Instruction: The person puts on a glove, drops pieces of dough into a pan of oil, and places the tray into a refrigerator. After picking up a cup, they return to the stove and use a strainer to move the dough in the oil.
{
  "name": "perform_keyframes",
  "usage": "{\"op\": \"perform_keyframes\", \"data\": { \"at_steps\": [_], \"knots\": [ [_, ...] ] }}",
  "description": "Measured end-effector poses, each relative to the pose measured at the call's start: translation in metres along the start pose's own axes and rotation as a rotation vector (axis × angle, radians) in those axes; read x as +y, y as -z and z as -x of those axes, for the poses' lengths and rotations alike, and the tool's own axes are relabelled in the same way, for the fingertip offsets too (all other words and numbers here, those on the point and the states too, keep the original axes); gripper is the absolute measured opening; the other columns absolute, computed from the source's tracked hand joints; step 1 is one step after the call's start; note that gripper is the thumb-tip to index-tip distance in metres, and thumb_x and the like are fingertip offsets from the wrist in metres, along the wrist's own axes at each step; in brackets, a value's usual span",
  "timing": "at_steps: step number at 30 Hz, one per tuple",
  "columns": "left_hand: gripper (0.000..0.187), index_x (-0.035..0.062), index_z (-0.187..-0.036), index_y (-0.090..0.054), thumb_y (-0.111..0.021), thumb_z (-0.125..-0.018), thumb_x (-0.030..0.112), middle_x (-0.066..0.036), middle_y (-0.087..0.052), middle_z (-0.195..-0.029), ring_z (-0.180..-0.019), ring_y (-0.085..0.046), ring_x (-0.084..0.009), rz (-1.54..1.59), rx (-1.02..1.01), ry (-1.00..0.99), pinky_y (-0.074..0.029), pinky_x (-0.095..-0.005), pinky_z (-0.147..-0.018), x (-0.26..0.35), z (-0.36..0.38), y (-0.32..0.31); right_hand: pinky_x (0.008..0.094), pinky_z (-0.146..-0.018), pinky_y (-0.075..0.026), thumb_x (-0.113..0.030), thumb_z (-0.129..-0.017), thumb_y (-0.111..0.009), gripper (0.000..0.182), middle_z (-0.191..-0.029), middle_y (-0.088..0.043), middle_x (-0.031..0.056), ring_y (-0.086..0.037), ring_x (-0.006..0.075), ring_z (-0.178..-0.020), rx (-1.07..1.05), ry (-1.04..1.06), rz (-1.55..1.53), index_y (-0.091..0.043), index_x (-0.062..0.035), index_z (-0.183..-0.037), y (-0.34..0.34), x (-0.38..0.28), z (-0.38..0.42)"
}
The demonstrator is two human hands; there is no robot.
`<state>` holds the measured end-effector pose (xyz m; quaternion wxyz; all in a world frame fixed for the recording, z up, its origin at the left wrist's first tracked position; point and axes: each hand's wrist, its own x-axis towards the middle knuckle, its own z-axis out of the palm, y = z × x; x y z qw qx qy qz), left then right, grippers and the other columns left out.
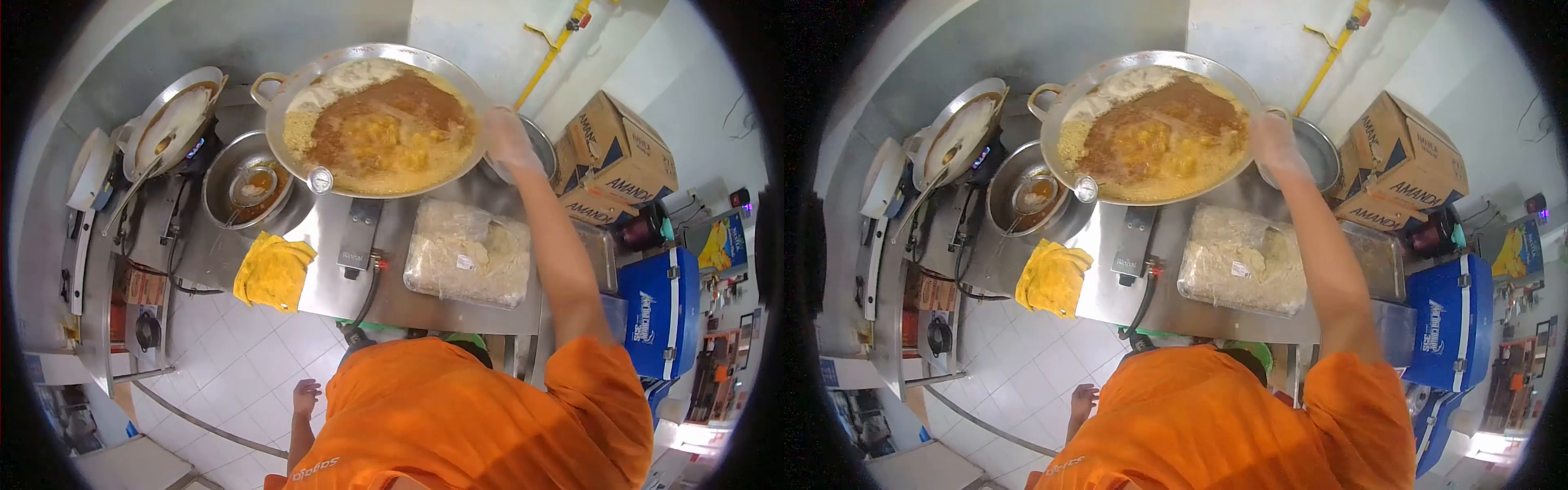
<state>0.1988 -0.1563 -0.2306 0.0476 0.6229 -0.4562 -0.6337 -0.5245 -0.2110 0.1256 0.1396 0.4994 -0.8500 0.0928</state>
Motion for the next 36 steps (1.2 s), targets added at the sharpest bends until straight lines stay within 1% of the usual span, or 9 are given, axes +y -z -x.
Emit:
{"op": "perform_keyframes", "data": {
  "at_steps": [4,6,7,16,18,21,28,34,36],
  "knots": [
    [0.037,0.0023,-0.112,-0.058,-0.054,-0.076,-0.007,-0.011,-0.069,-0.101,-0.08,-0.066,-0.0188,0.028,-0.001,-0.041,-0.049,-0.0305,-0.062,0.017,0.002,-0.018,0.0442,-0.08,-0.051,-0.019,-0.087,-0.054,0.024,-0.094,-0.069,0.0201,-0.066,0.0359,-0.089,-0.685,0.12,0.212,-0.071,-0.0039,-0.095,-0.114,0.102,0.113],
    [0.037,0.0025,-0.111,-0.058,-0.055,-0.075,-0.007,-0.011,-0.069,-0.101,-0.079,-0.065,-0.0187,-0.016,-0.017,-0.056,-0.049,-0.0302,-0.062,0.036,0.007,-0.033,0.0376,-0.093,-0.046,-0.026,-0.087,-0.059,0.03,-0.115,-0.064,0.0147,-0.06,0.0299,-0.108,-0.597,0.066,-0.37,-0.068,-0.0084,-0.109,-0.25,0.177,0.205],
    [0.038,0.0028,-0.111,-0.058,-0.055,-0.075,-0.007,-0.011,-0.069,-0.101,-0.079,-0.065,-0.0186,-0.053,-0.033,-0.068,-0.049,-0.03,-0.062,0.043,0.009,-0.04,0.0354,-0.097,-0.044,-0.028,-0.087,-0.06,0.031,-0.124,-0.062,0.0126,-0.057,0.0284,-0.115,-0.906,-0.115,-0.462,-0.067,-0.0103,-0.112,-0.23,0.127,0.214],
    [0.037,-0.0002,-0.113,-0.058,-0.058,-0.076,-0.005,-0.01,-0.067,-0.105,-0.085,-0.064,-0.0171,-0.025,-0.251,-0.26,-0.052,-0.0304,-0.074,0.124,0.025,-0.114,0.0404,-0.075,-0.051,-0.039,-0.075,-0.07,0.041,-0.102,-0.069,0.0156,-0.064,0.0274,-0.09,-1.128,0.272,-0.276,-0.069,-0.008,-0.102,-0.203,0.081,0.182],
    [0.035,-0.0009,-0.115,-0.06,-0.06,-0.08,-0.001,-0.01,-0.064,-0.108,-0.093,-0.062,-0.0168,-0.115,-0.43,-0.306,-0.052,-0.0297,-0.081,0.174,0.031,-0.163,0.0387,-0.076,-0.052,-0.049,-0.069,-0.074,0.057,-0.111,-0.068,0.0153,-0.065,0.0238,-0.095,-1.23,-0.141,-0.33,-0.069,-0.0075,-0.108,-0.211,0.077,0.179],
    [0.047,0.0004,-0.129,-0.051,-0.062,-0.084,0.006,-0.012,-0.061,-0.12,-0.105,-0.06,-0.0197,0.103,-0.707,0.074,-0.048,-0.03,-0.09,0.224,0.031,-0.26,0.0387,-0.076,-0.052,-0.056,-0.065,-0.077,0.068,-0.108,-0.069,0.0163,-0.066,0.0241,-0.091,-1.223,-0.125,-0.445,-0.07,-0.004,-0.109,-0.205,0.076,0.177],
    [0.054,-0.0031,-0.137,-0.036,-0.057,-0.087,0.003,-0.014,-0.046,-0.139,-0.13,-0.046,-0.0275,0.59,-1.01,0.181,-0.038,-0.038,-0.109,0.215,0.012,-0.382,0.0388,-0.075,-0.055,-0.042,-0.069,-0.078,0.069,-0.109,-0.068,0.0178,-0.065,0.0273,-0.093,-1.052,-0.221,-0.433,-0.062,-0.0111,-0.129,-0.218,0.062,0.203],
    [0.04,-0.0039,-0.121,-0.042,-0.056,-0.085,-0.001,-0.019,-0.045,-0.136,-0.13,-0.046,-0.0302,0.817,-0.987,0.154,-0.039,-0.0376,-0.108,0.218,0.021,-0.39,0.04,-0.073,-0.053,-0.041,-0.065,-0.079,0.06,-0.09,-0.068,0.0158,-0.066,0.0274,-0.081,-1.217,0.16,-0.59,-0.064,-0.0013,-0.108,-0.193,0.066,0.2],
    [0.038,-0.0033,-0.12,-0.042,-0.056,-0.085,-0.002,-0.019,-0.046,-0.135,-0.13,-0.046,-0.0297,0.824,-0.994,0.139,-0.04,-0.0359,-0.106,0.223,0.024,-0.387,0.0401,-0.068,-0.054,-0.031,-0.064,-0.08,0.068,-0.094,-0.07,0.0173,-0.067,0.0279,-0.082,-1.364,0.049,-0.502,-0.06,-0.0055,-0.124,-0.167,0.054,0.191]
  ]
}}
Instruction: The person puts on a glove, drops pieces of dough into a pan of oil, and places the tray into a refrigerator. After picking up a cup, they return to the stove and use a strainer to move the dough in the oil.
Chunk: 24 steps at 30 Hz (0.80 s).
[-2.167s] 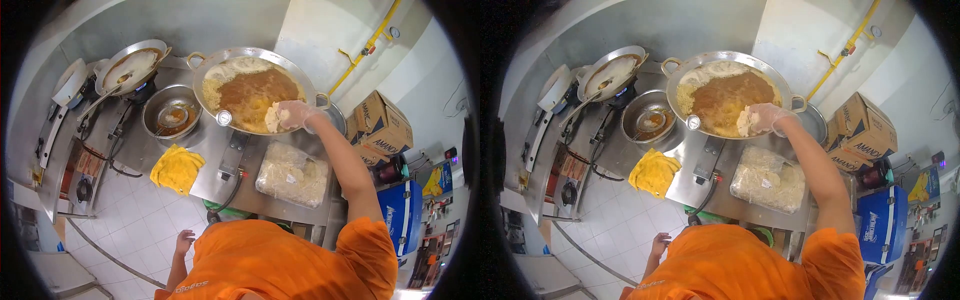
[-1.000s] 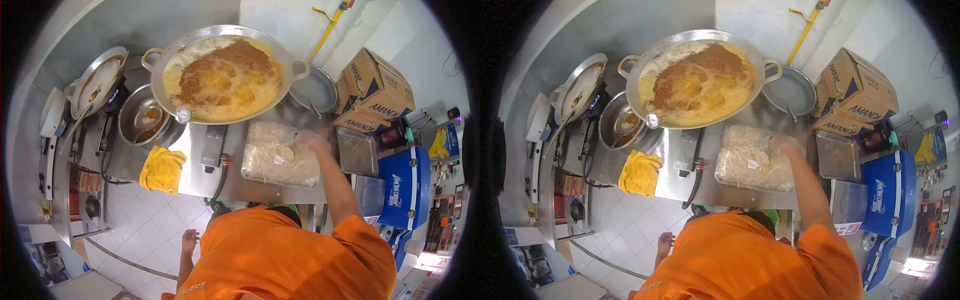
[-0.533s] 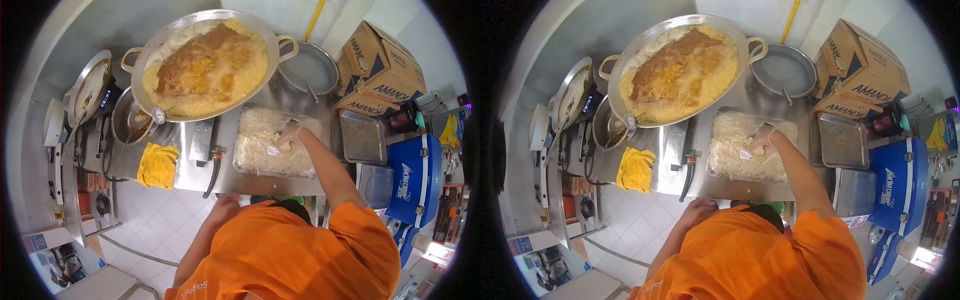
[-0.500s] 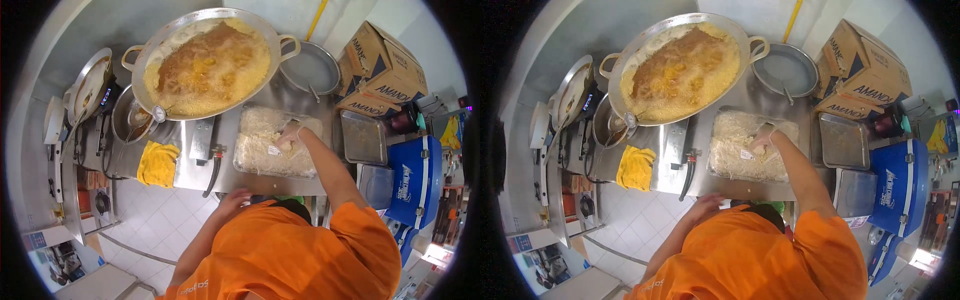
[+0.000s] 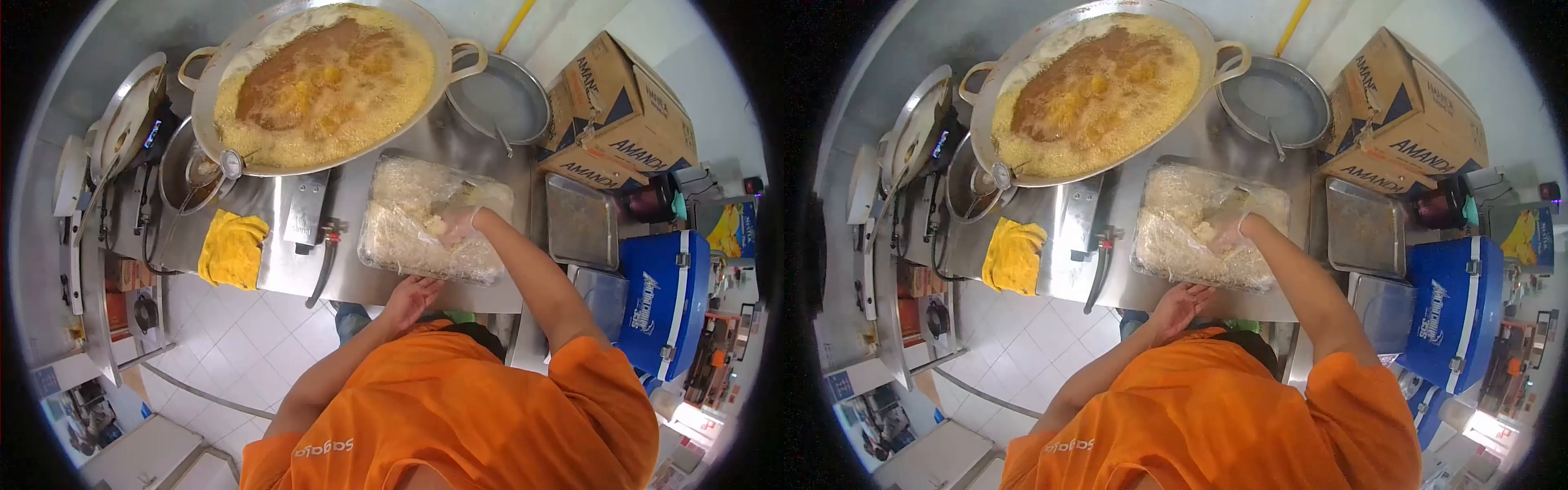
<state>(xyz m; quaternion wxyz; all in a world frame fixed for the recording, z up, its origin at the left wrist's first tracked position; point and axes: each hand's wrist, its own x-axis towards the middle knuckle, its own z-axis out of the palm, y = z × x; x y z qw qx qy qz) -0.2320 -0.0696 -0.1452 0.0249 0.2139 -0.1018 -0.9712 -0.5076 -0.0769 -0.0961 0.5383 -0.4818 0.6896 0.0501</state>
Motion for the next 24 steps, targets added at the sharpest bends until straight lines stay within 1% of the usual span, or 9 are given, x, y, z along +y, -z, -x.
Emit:
{"op": "perform_keyframes", "data": {
  "at_steps": [4,7,10,12,13,16,19,21,24],
  "knots": [
    [0.038,-0.0016,-0.121,-0.043,-0.056,-0.085,-0.001,-0.017,-0.048,-0.134,-0.131,-0.046,-0.0279,-0.009,-0.003,0.013,-0.04,-0.035,-0.106,-0.001,-0.004,0.007,0.0394,-0.071,-0.054,-0.029,-0.059,-0.083,0.081,-0.091,-0.07,0.0164,-0.067,0.0283,-0.082,0.039,0.097,-0.09,-0.054,-0.0041,-0.13,-0.002,0.001,-0.006],
    [0.044,0.0006,-0.127,-0.042,-0.056,-0.086,0.0,-0.015,-0.047,-0.137,-0.13,-0.046,-0.0265,-0.042,-0.006,0.02,-0.041,-0.0341,-0.105,-0.003,-0.003,0.01,0.0373,-0.076,-0.053,-0.03,-0.055,-0.085,0.085,-0.096,-0.07,0.0155,-0.067,0.026,-0.085,-0.061,-0.025,0.115,-0.053,-0.0028,-0.129,-0.001,-0.01,-0.006],
    [0.05,0.0024,-0.134,-0.039,-0.057,-0.087,0.001,-0.015,-0.047,-0.141,-0.131,-0.046,-0.0246,-0.055,-0.008,0.028,-0.041,-0.0323,-0.103,0.002,0.0,0.004,0.035,-0.08,-0.052,-0.031,-0.053,-0.086,0.082,-0.104,-0.069,0.0157,-0.067,0.0251,-0.091,0.168,0.049,0.124,-0.057,-0.0008,-0.123,0.001,0.002,0.003],
    [0.053,0.0021,-0.137,-0.038,-0.058,-0.089,0.003,-0.016,-0.046,-0.143,-0.13,-0.047,-0.0236,-0.536,0.087,0.153,-0.042,-0.0319,-0.102,0.023,0.016,-0.008,0.0364,-0.085,-0.051,-0.035,-0.053,-0.087,0.083,-0.107,-0.069,0.0175,-0.066,0.0279,-0.098,0.091,0.112,-0.272,-0.058,0.0002,-0.122,0.014,-0.002,0.027],
    [0.053,0.0021,-0.137,-0.038,-0.058,-0.089,0.003,-0.016,-0.046,-0.143,-0.13,-0.047,-0.0236,-0.538,0.089,0.148,-0.042,-0.0319,-0.102,0.027,0.021,0.0,0.0364,-0.085,-0.051,-0.035,-0.053,-0.087,0.083,-0.107,-0.069,0.0175,-0.066,0.0279,-0.098,0.092,0.117,-0.268,-0.058,0.0002,-0.122,0.017,-0.002,0.03],
    [0.053,0.0009,-0.138,-0.039,-0.06,-0.089,0.005,-0.016,-0.049,-0.14,-0.128,-0.05,-0.0238,-0.737,0.156,0.001,-0.042,-0.0332,-0.103,0.044,0.053,0.031,0.0379,-0.087,-0.05,-0.04,-0.053,-0.087,0.085,-0.109,-0.068,0.0193,-0.065,0.0299,-0.1,0.114,0.177,-0.348,-0.058,0.0004,-0.122,0.013,0.004,0.03],
    [0.054,0.0,-0.139,-0.039,-0.059,-0.089,0.004,-0.017,-0.053,-0.136,-0.123,-0.054,-0.0253,-0.743,0.292,-0.182,-0.043,-0.035,-0.103,0.069,0.104,0.032,0.0388,-0.088,-0.05,-0.041,-0.055,-0.087,0.082,-0.111,-0.067,0.0201,-0.065,0.0301,-0.101,0.221,0.007,-0.073,-0.059,0.0001,-0.121,0.019,0.007,0.022],
    [0.054,-0.0012,-0.139,-0.039,-0.057,-0.089,0.002,-0.019,-0.056,-0.131,-0.12,-0.057,-0.0264,-0.709,0.422,-0.278,-0.044,-0.0352,-0.102,0.081,0.141,0.033,0.038,-0.089,-0.05,-0.041,-0.057,-0.086,0.084,-0.115,-0.066,0.0207,-0.065,0.03,-0.103,0.123,-0.128,0.115,-0.057,0.0021,-0.124,0.032,-0.014,0.04],
    [0.047,0.001,-0.135,-0.043,-0.054,-0.09,-0.001,-0.017,-0.059,-0.125,-0.114,-0.06,-0.025,-0.769,0.511,-0.357,-0.045,-0.0348,-0.099,0.093,0.186,0.051,0.0378,-0.089,-0.049,-0.041,-0.057,-0.087,0.087,-0.115,-0.066,0.0213,-0.064,0.0312,-0.105,0.148,0.022,-0.073,-0.056,0.0045,-0.125,0.028,0.005,0.034]
  ]
}}
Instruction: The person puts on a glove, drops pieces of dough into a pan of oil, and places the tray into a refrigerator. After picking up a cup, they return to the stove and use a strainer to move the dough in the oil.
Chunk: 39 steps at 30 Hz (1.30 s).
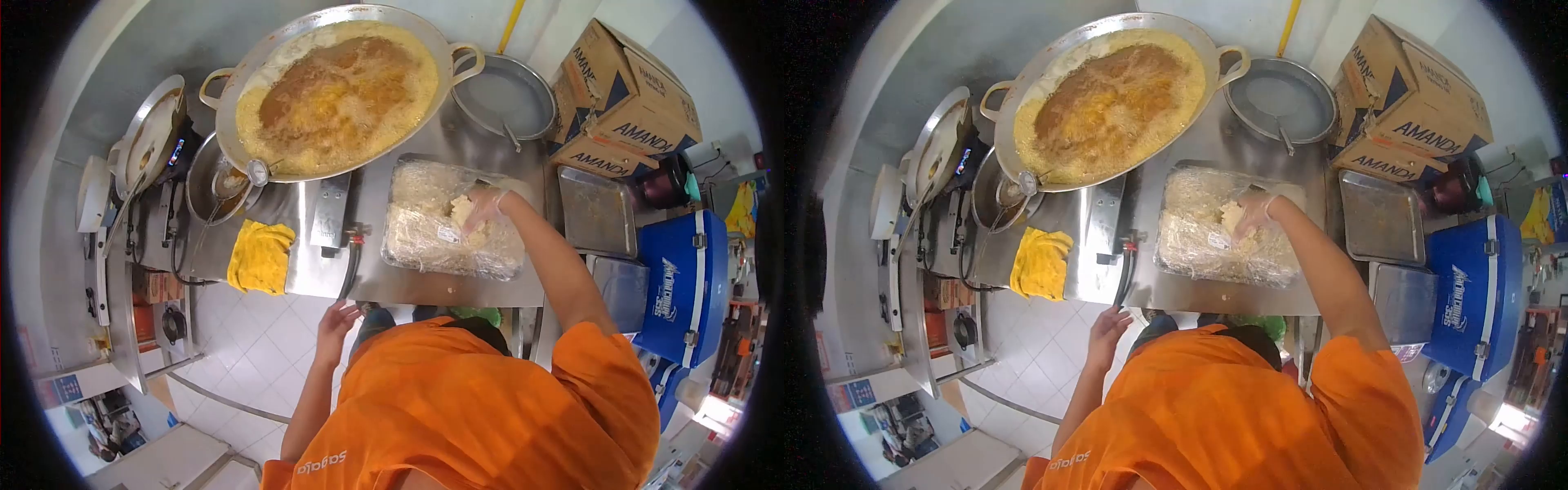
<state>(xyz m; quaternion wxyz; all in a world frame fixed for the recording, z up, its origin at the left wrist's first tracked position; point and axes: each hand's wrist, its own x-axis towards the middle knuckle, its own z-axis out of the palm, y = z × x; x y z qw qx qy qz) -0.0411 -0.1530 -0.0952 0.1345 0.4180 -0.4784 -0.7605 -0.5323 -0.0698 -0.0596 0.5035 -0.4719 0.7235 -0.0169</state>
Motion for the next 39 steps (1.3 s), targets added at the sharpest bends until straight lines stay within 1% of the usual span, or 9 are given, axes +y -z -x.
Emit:
{"op": "perform_keyframes", "data": {
  "at_steps": [12,19,22,24,28,30,32,34,39],
  "knots": [
    [0.048,-0.0002,-0.131,-0.046,-0.058,-0.084,0.001,-0.02,-0.06,-0.123,-0.107,-0.061,-0.026,-0.069,0.247,0.049,-0.047,-0.0341,-0.092,-0.035,0.041,0.094,0.0367,-0.09,-0.048,-0.04,-0.058,-0.088,0.082,-0.115,-0.066,0.0174,-0.062,0.0274,-0.105,0.207,-0.178,-0.271,-0.059,0.0049,-0.121,0.025,-0.058,0.069],
    [0.047,0.0005,-0.129,-0.048,-0.056,-0.082,-0.002,-0.019,-0.062,-0.12,-0.104,-0.063,-0.0252,-0.082,0.246,0.09,-0.048,-0.0335,-0.088,-0.06,0.041,0.125,0.0363,-0.095,-0.045,-0.037,-0.061,-0.088,0.077,-0.117,-0.064,0.0141,-0.059,0.0263,-0.109,0.254,-0.173,-0.39,-0.059,0.0012,-0.121,0.027,-0.009,0.055],
    [0.047,0.0004,-0.128,-0.048,-0.057,-0.082,-0.001,-0.019,-0.062,-0.12,-0.103,-0.063,-0.0249,-0.1,0.255,0.088,-0.048,-0.034,-0.087,-0.07,0.042,0.137,0.0386,-0.089,-0.047,-0.031,-0.069,-0.082,0.059,-0.116,-0.065,0.01,-0.058,0.023,-0.109,0.443,-0.044,-0.438,-0.063,-0.0059,-0.119,0.018,0.012,0.053],
    [0.046,0.0008,-0.128,-0.049,-0.057,-0.082,-0.001,-0.018,-0.062,-0.12,-0.103,-0.063,-0.0247,-0.08,0.265,0.095,-0.049,-0.0341,-0.086,-0.082,0.043,0.148,0.0358,-0.1,-0.042,-0.023,-0.07,-0.083,0.058,-0.124,-0.059,0.0062,-0.053,0.023,-0.118,0.374,0.147,-0.719,-0.058,-0.0077,-0.12,0.014,0.015,0.056],
    [0.043,0.0028,-0.126,-0.051,-0.056,-0.084,-0.001,-0.017,-0.063,-0.117,-0.098,-0.065,-0.0238,-0.071,0.319,0.138,-0.05,-0.0345,-0.082,-0.106,0.049,0.169,0.0366,-0.1,-0.043,-0.017,-0.077,-0.077,0.047,-0.122,-0.06,0.0051,-0.054,0.0216,-0.117,0.458,0.224,-0.558,-0.058,-0.0088,-0.12,0.021,-0.028,0.107],
    [0.043,0.0034,-0.126,-0.051,-0.055,-0.084,-0.002,-0.017,-0.065,-0.114,-0.096,-0.066,-0.0232,-0.059,0.312,0.134,-0.051,-0.034,-0.08,-0.134,0.053,0.189,0.0391,-0.097,-0.046,-0.017,-0.078,-0.075,0.053,-0.125,-0.058,0.0042,-0.056,0.0185,-0.114,0.425,0.169,-1.24,-0.057,-0.0123,-0.127,0.027,-0.047,0.121],
    [0.041,0.0046,-0.126,-0.051,-0.052,-0.086,-0.002,-0.016,-0.067,-0.109,-0.09,-0.067,-0.0213,-0.12,0.327,0.158,-0.052,-0.0324,-0.074,-0.145,0.057,0.198,0.0393,-0.096,-0.048,-0.018,-0.08,-0.073,0.049,-0.126,-0.058,0.0039,-0.057,0.0182,-0.114,0.48,0.224,-1.043,-0.057,-0.0131,-0.126,0.052,-0.05,0.129],
    [0.04,0.0051,-0.126,-0.051,-0.052,-0.087,-0.002,-0.015,-0.067,-0.109,-0.089,-0.067,-0.0209,-0.15,0.324,0.225,-0.052,-0.0326,-0.074,-0.152,0.056,0.205,0.0382,-0.09,-0.052,-0.022,-0.086,-0.071,0.044,-0.128,-0.058,0.002,-0.058,0.0177,-0.112,0.461,0.157,-1.372,-0.057,-0.0158,-0.127,0.079,-0.092,0.15],
    [0.041,0.0052,-0.128,-0.05,-0.049,-0.088,-0.002,-0.015,-0.067,-0.111,-0.091,-0.066,-0.0213,-0.172,0.291,0.343,-0.053,-0.0368,-0.077,-0.175,0.058,0.229,0.0379,-0.087,-0.053,-0.026,-0.089,-0.069,0.044,-0.127,-0.058,0.0014,-0.058,0.0185,-0.111,0.5,0.179,-1.198,-0.055,-0.0156,-0.13,0.147,-0.205,0.148]
  ]
}}
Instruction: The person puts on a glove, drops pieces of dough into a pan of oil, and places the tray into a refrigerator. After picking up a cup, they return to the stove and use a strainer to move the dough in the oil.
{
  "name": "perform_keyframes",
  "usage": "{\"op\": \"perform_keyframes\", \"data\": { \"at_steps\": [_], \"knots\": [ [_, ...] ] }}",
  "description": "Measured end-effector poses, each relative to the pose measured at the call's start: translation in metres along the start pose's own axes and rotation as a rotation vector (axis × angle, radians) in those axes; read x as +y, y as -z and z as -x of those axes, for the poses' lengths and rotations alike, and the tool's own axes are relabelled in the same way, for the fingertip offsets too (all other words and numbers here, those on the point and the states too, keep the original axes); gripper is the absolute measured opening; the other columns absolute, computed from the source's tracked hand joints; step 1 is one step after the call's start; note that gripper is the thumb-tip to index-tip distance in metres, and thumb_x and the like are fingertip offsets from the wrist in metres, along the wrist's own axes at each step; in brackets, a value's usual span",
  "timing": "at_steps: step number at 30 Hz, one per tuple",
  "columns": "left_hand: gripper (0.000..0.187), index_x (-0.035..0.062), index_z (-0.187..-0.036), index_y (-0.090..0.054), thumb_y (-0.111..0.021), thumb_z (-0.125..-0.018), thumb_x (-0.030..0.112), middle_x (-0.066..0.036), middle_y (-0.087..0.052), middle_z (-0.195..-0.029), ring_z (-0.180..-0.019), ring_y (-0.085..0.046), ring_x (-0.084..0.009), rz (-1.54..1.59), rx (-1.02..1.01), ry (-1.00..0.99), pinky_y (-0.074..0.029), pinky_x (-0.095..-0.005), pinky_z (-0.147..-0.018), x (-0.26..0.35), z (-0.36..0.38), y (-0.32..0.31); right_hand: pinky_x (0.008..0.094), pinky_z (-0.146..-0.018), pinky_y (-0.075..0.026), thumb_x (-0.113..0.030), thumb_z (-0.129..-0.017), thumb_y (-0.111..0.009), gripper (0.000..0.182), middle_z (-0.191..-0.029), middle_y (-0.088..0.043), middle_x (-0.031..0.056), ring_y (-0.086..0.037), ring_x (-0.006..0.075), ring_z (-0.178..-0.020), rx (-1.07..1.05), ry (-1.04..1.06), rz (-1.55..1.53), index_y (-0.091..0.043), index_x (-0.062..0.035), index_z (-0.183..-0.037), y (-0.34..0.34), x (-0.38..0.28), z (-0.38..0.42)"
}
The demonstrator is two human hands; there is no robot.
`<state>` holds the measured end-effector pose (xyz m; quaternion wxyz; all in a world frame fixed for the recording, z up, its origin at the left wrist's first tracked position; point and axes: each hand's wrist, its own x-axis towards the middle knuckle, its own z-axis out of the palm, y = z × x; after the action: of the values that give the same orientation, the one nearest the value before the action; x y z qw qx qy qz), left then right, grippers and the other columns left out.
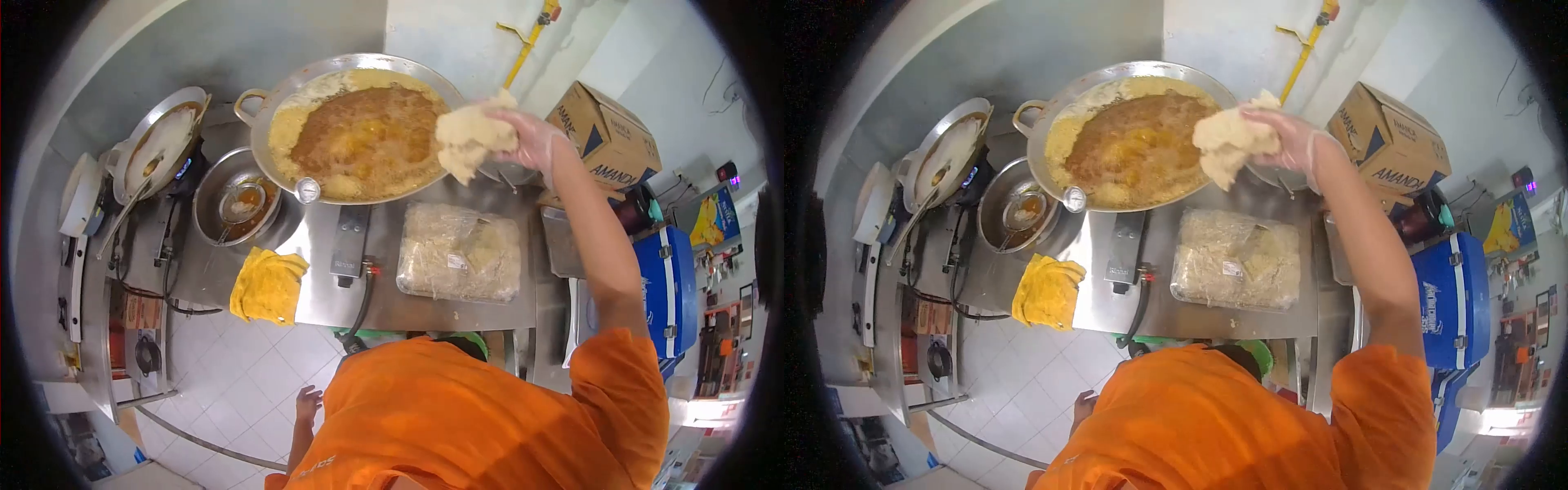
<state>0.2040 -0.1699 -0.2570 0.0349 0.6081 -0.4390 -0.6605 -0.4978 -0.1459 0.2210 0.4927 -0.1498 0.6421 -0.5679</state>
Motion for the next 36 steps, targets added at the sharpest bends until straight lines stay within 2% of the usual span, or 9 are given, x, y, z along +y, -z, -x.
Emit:
{"op": "perform_keyframes", "data": {
  "at_steps": [5,8,11,18,21,23,27,29,36],
  "knots": [
    [0.041,0.0044,-0.129,-0.049,-0.051,-0.089,0.003,-0.016,-0.066,-0.114,-0.096,-0.065,-0.023,0.066,-0.031,0.011,-0.053,-0.0388,-0.08,0.005,-0.008,0.005,0.0348,-0.079,-0.056,-0.034,-0.091,-0.066,0.057,-0.133,-0.054,0.0084,-0.056,0.0198,-0.117,-0.023,0.194,0.553,-0.048,-0.0037,-0.135,-0.085,-0.022,-0.059],
    [0.04,0.0044,-0.129,-0.049,-0.05,-0.089,0.004,-0.017,-0.065,-0.115,-0.097,-0.065,-0.0241,0.098,-0.015,0.023,-0.052,-0.0396,-0.081,0.003,0.004,0.013,0.0377,-0.09,-0.052,-0.042,-0.086,-0.07,0.072,-0.137,-0.052,0.0135,-0.054,0.0242,-0.122,0.057,0.128,0.892,-0.044,-0.0013,-0.139,-0.124,-0.007,-0.078],
    [0.04,0.0044,-0.129,-0.049,-0.048,-0.089,0.005,-0.018,-0.065,-0.116,-0.095,-0.066,-0.0245,0.143,0.011,0.006,-0.052,-0.0397,-0.08,-0.014,0.003,0.021,0.0404,-0.105,-0.042,-0.058,-0.079,-0.069,0.086,-0.134,-0.054,0.0231,-0.052,0.0349,-0.125,0.045,0.395,1.585,-0.048,0.0018,-0.137,-0.14,0.015,-0.116],
    [0.039,0.0045,-0.128,-0.05,-0.05,-0.09,0.003,-0.018,-0.066,-0.115,-0.091,-0.067,-0.0239,0.012,0.053,0.127,-0.053,-0.0402,-0.078,-0.053,0.024,0.041,0.0414,-0.096,-0.048,-0.058,-0.074,-0.073,0.074,-0.119,-0.066,0.0179,-0.062,0.0305,-0.111,0.029,0.306,1.65,-0.063,-0.0032,-0.123,-0.127,0.022,-0.143],
    [0.038,0.0046,-0.128,-0.05,-0.052,-0.09,0.004,-0.017,-0.066,-0.115,-0.09,-0.067,-0.0235,0.015,0.061,0.164,-0.053,-0.0408,-0.077,-0.055,0.031,0.043,0.0421,-0.09,-0.051,-0.056,-0.071,-0.077,0.07,-0.107,-0.07,0.0164,-0.067,0.0292,-0.102,-0.048,0.069,1.659,-0.067,-0.0037,-0.116,-0.123,0.002,-0.131],
    [0.038,0.0047,-0.127,-0.051,-0.052,-0.09,0.004,-0.017,-0.066,-0.115,-0.09,-0.067,-0.0235,0.016,0.046,0.164,-0.053,-0.041,-0.077,-0.053,0.033,0.042,0.0394,-0.071,-0.053,-0.037,-0.069,-0.084,0.065,-0.09,-0.07,0.0133,-0.067,0.0268,-0.082,-0.193,0.15,1.823,-0.062,-0.0029,-0.12,-0.121,-0.005,-0.13],
    [0.037,0.0049,-0.126,-0.051,-0.049,-0.089,0.003,-0.016,-0.066,-0.114,-0.092,-0.067,-0.0239,0.02,0.04,0.12,-0.053,-0.0411,-0.078,-0.047,0.027,0.035,0.0413,-0.074,-0.054,-0.035,-0.071,-0.082,0.056,-0.093,-0.071,0.0144,-0.068,0.0293,-0.087,-0.055,0.165,1.806,-0.065,-0.0037,-0.114,-0.11,0.002,-0.118],
    [0.036,0.0046,-0.125,-0.051,-0.048,-0.089,0.004,-0.016,-0.066,-0.114,-0.092,-0.067,-0.0238,0.024,0.037,0.092,-0.053,-0.0409,-0.078,-0.045,0.022,0.033,0.0434,-0.076,-0.054,-0.04,-0.075,-0.077,0.052,-0.096,-0.071,0.015,-0.069,0.0319,-0.091,0.042,0.436,1.925,-0.067,-0.0036,-0.111,-0.097,0.018,-0.137],
    [0.034,0.003,-0.123,-0.052,-0.047,-0.09,0.007,-0.015,-0.067,-0.111,-0.092,-0.067,-0.0225,0.112,0.033,0.086,-0.053,-0.0381,-0.077,-0.033,0.024,0.023,0.0448,-0.082,-0.052,-0.054,-0.078,-0.07,0.057,-0.1,-0.071,0.0161,-0.068,0.0331,-0.096,0.176,0.249,2.156,-0.071,-0.0033,-0.104,-0.098,0.001,-0.158]
  ]
}}
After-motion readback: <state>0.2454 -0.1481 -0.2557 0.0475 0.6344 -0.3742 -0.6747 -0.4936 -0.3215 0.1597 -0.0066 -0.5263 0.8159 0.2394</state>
